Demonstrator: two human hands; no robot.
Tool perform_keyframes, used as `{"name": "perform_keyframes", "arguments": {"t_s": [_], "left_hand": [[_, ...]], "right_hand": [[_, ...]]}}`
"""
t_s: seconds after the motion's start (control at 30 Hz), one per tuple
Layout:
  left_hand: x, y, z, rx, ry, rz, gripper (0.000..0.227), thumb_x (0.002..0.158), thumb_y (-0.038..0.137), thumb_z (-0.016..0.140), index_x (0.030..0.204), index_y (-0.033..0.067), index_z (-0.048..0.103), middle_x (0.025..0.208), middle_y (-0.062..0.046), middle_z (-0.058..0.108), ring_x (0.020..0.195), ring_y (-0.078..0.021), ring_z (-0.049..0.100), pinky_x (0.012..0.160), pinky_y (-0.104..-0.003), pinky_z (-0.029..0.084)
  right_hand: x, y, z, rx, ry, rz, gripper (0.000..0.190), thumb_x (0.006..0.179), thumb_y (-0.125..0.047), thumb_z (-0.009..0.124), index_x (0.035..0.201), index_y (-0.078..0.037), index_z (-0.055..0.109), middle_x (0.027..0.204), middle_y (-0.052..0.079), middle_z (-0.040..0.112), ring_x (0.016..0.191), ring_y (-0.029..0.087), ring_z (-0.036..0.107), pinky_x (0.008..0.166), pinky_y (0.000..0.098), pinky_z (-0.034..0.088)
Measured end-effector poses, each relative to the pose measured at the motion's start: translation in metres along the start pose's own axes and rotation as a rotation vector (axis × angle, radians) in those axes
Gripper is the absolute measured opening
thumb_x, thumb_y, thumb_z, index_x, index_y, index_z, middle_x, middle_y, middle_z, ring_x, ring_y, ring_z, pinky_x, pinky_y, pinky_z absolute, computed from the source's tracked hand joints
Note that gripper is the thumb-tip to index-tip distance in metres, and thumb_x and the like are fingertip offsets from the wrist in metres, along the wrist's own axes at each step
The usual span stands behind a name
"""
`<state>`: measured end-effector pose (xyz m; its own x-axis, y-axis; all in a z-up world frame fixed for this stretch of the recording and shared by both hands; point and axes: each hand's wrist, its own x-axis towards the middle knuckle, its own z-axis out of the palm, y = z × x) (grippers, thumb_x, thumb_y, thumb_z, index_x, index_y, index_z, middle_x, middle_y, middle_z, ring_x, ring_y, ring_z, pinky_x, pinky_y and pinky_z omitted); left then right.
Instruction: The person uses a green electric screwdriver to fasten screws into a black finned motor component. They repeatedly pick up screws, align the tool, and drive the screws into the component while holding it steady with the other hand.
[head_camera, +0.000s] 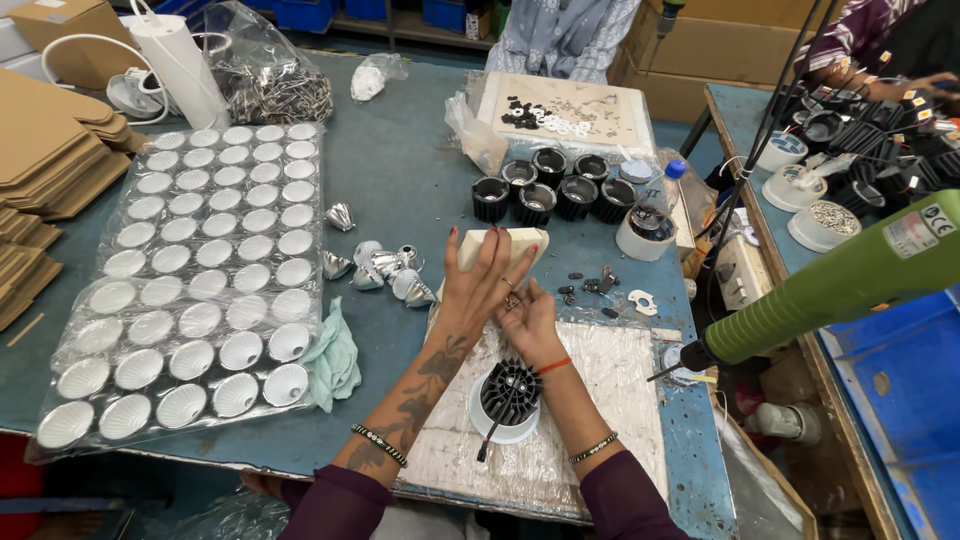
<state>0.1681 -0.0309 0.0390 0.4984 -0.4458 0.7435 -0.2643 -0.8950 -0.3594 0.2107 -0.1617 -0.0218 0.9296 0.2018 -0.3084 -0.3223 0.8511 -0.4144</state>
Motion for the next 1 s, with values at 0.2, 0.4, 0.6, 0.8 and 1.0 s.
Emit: {"name": "perform_keyframes", "arguments": {"t_s": [0.2, 0.4, 0.6, 0.8, 1.0], "left_hand": [[-0.005, 0.005, -0.01, -0.01, 0.057, 0.043, 0.074, 0.091, 0.032, 0.069, 0.16, 0.0288, 0.042, 0.15, -0.013, 0.045, 0.143, -0.0249, 0.04, 0.116, -0.07, 0.03], [-0.011, 0.001, -0.012, -0.053, 0.111, -0.054, 0.075, 0.09, 0.034, 0.07, 0.159, 0.0335, 0.042, 0.147, -0.013, 0.043, 0.141, -0.0269, 0.04, 0.115, -0.071, 0.031], [-0.01, 0.001, -0.018, -0.03, -0.01, -0.079, 0.087, 0.08, 0.028, 0.077, 0.159, 0.0346, 0.042, 0.147, -0.015, 0.043, 0.143, -0.0285, 0.038, 0.116, -0.07, 0.029], [-0.007, -0.006, -0.025, -0.298, -0.155, -0.544, 0.101, 0.064, 0.015, 0.084, 0.155, 0.0323, 0.044, 0.143, -0.02, 0.039, 0.139, -0.0408, 0.036, 0.114, -0.066, 0.028], [-0.004, -0.009, -0.013, -0.581, 0.024, -0.758, 0.114, 0.054, 0.029, 0.094, 0.153, 0.0228, 0.038, 0.136, -0.026, 0.037, 0.13, -0.0508, 0.037, 0.111, -0.061, 0.034]], "right_hand": [[0.004, 0.0, -0.008, -0.017, -0.017, -0.046, 0.043, 0.108, -0.027, 0.036, 0.138, 0.001, 0.051, 0.135, 0.016, 0.059, 0.121, 0.028, 0.061, 0.109, 0.0424, 0.051], [-0.001, -0.005, 0.0, -0.035, -0.041, 0.007, 0.044, 0.106, -0.027, 0.034, 0.135, 0.0, 0.052, 0.135, 0.016, 0.06, 0.123, 0.029, 0.061, 0.106, 0.0454, 0.052], [0.004, 0.002, -0.009, -0.108, -0.072, -0.023, 0.042, 0.104, -0.025, 0.038, 0.133, 0.002, 0.053, 0.131, 0.017, 0.059, 0.119, 0.03, 0.061, 0.108, 0.0443, 0.05], [0.015, 0.002, -0.011, 0.08, -0.054, -0.046, 0.027, 0.102, -0.02, 0.05, 0.112, 0.004, 0.054, 0.115, 0.017, 0.06, 0.109, 0.033, 0.062, 0.107, 0.0476, 0.051], [0.002, -0.009, 0.002, 0.053, -0.113, -0.104, 0.016, 0.101, -0.01, 0.053, 0.105, 0.005, 0.057, 0.112, 0.016, 0.059, 0.109, 0.03, 0.061, 0.108, 0.0454, 0.053]]}}
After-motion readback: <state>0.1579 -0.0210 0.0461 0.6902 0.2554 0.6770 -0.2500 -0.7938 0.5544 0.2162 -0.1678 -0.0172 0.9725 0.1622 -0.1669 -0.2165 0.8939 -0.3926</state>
